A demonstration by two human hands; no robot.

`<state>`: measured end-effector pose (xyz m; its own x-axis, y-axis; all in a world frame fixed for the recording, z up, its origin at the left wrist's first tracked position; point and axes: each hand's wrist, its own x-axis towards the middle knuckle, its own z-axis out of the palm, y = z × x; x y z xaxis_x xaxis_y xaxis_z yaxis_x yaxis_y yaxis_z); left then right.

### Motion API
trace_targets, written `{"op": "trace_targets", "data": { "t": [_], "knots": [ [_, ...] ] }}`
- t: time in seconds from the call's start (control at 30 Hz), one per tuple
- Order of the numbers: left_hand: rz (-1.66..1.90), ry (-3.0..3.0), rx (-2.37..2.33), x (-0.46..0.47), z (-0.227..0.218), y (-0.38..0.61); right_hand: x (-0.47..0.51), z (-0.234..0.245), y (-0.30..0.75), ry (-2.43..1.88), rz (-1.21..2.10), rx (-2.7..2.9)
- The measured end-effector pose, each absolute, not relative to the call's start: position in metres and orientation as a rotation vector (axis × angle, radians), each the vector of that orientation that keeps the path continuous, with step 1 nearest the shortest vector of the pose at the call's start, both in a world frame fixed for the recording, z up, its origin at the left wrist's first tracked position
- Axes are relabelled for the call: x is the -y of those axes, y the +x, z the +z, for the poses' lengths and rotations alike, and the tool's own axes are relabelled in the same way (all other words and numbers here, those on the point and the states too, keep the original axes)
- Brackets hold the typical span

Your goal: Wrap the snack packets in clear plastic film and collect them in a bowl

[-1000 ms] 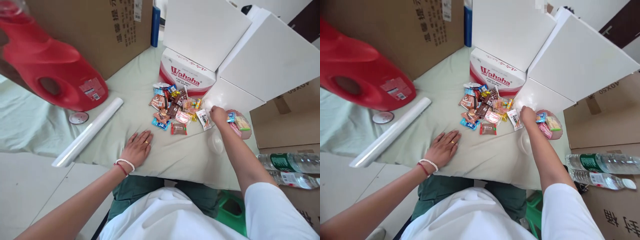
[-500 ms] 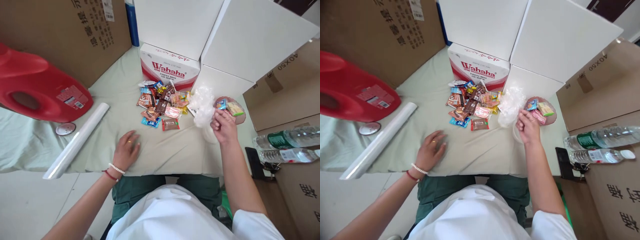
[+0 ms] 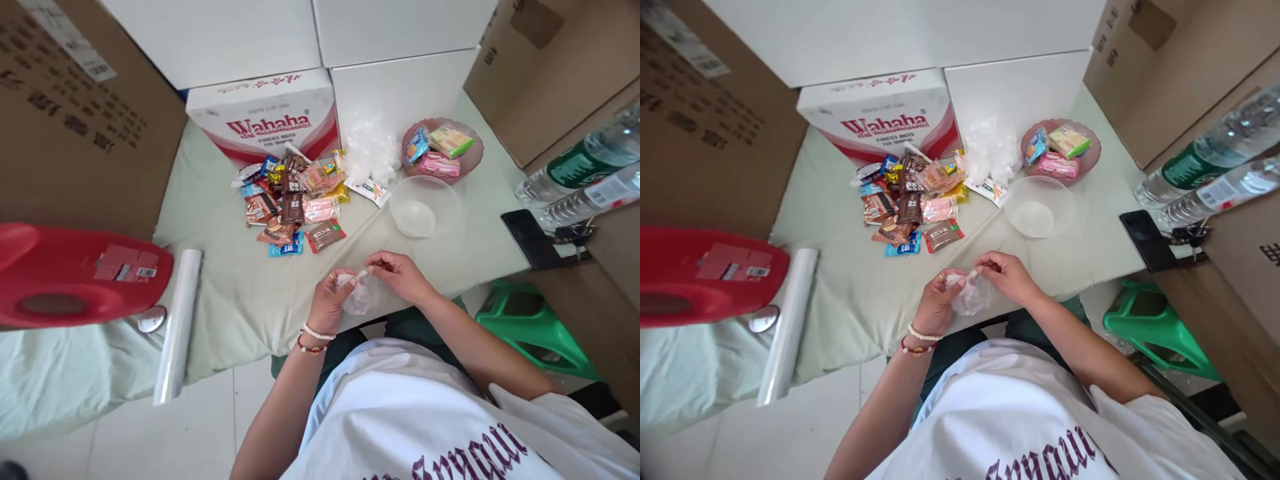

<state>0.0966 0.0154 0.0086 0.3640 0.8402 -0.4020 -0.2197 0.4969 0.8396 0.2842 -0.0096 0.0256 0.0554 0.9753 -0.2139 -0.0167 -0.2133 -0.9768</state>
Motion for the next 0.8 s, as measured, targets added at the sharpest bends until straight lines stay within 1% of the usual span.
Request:
{"op": "trace_targets", "data": {
  "t": [0.13,0.3,0.5,0.67,0.8],
  "knots": [
    [0.800,0.740,-1.043,-0.025,0.007,0.082,0.015,0.021,0.301,-1.404,1.253,1.050],
    [0.860,0.777,-1.062,-0.018,0.004,0.074,0.018,0.015,0.290,-1.394,1.183,1.075],
    [0.912,0.815,-0.886,-0.016,0.007,0.077,0.009,0.011,0.266,-1.360,1.404,1.157],
    [0.787,0.861,-0.974,-0.023,0.006,0.065,0.003,0.022,0.271,-1.319,1.502,0.895],
    [0.865,0.765,-1.048,-0.027,0.002,0.048,0.001,0.029,0.278,-1.320,1.511,0.598]
  ]
}}
